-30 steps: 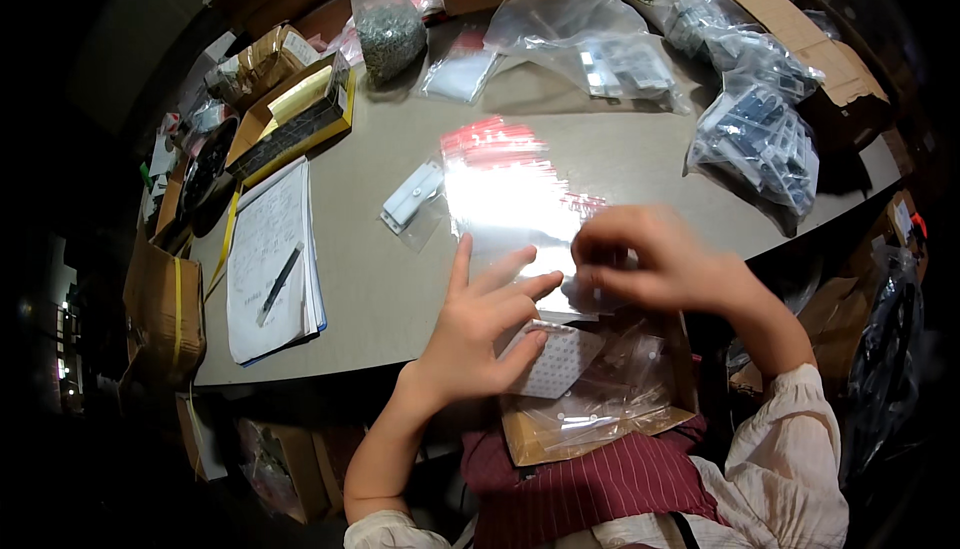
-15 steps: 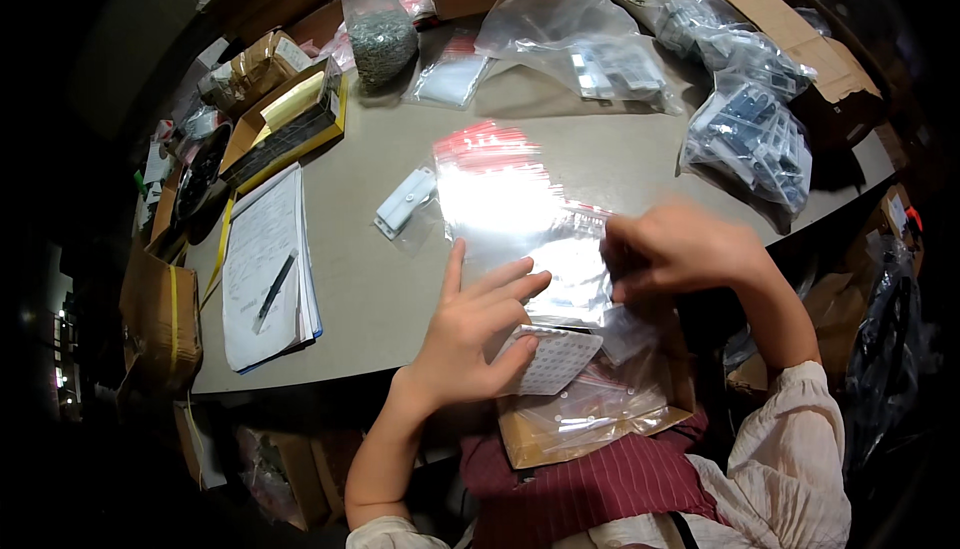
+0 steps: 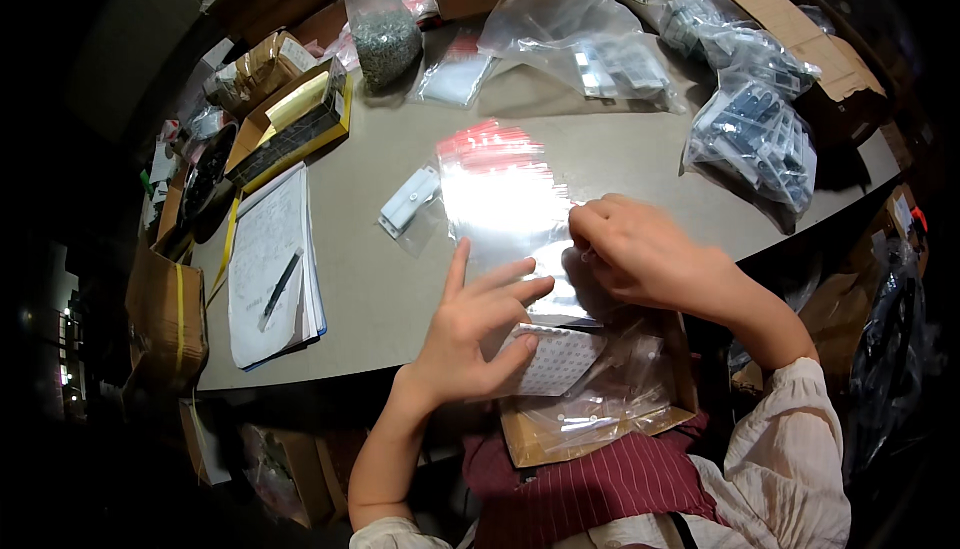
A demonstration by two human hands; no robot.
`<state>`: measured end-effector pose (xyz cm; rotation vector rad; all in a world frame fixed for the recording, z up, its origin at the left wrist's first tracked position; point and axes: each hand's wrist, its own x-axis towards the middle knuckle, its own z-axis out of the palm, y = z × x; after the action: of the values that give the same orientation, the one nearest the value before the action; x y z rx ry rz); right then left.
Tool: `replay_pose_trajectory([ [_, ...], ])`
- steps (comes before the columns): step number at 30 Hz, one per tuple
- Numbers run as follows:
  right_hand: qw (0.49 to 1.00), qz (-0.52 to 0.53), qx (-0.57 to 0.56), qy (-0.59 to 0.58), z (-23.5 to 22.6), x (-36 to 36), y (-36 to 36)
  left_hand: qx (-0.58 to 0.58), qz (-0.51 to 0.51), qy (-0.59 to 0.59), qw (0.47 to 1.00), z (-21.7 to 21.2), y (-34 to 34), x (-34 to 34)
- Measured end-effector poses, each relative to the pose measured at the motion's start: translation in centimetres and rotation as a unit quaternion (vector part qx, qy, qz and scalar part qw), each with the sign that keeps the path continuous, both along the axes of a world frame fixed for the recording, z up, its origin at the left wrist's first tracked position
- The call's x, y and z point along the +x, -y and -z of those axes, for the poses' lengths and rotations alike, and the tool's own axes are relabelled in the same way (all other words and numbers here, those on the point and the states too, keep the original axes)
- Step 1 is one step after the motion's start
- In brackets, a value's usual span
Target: The person sits at a cluttered table and repeatedly peels small adhesive labels from a sheet, then places them into clear plastic bags. The person handles the label sheet and bags by hand, organizing the items on the table before walking through a warehouse aisle.
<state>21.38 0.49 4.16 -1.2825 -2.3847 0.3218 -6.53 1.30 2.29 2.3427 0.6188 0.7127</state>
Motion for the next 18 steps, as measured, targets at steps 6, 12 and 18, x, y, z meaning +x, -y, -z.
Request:
replay_pose_trajectory([
  [6,0.980,0.059,-0.180,0.058,-2.5,3.6,-0.2,-0.072,-0.022,0.043,0.996,0.3,0.0,-0.7],
  [12,0.985,0.004,-0.167,0.048,-2.9,3.2,3.6,-0.125,-0.018,0.080,0.989,0.3,-0.7,-1.1],
  [18,0.984,-0.052,-0.143,0.091,-3.1,3.7,5.8,-0.074,-0.008,-0.003,0.997,-0.1,-0.3,-0.7],
])
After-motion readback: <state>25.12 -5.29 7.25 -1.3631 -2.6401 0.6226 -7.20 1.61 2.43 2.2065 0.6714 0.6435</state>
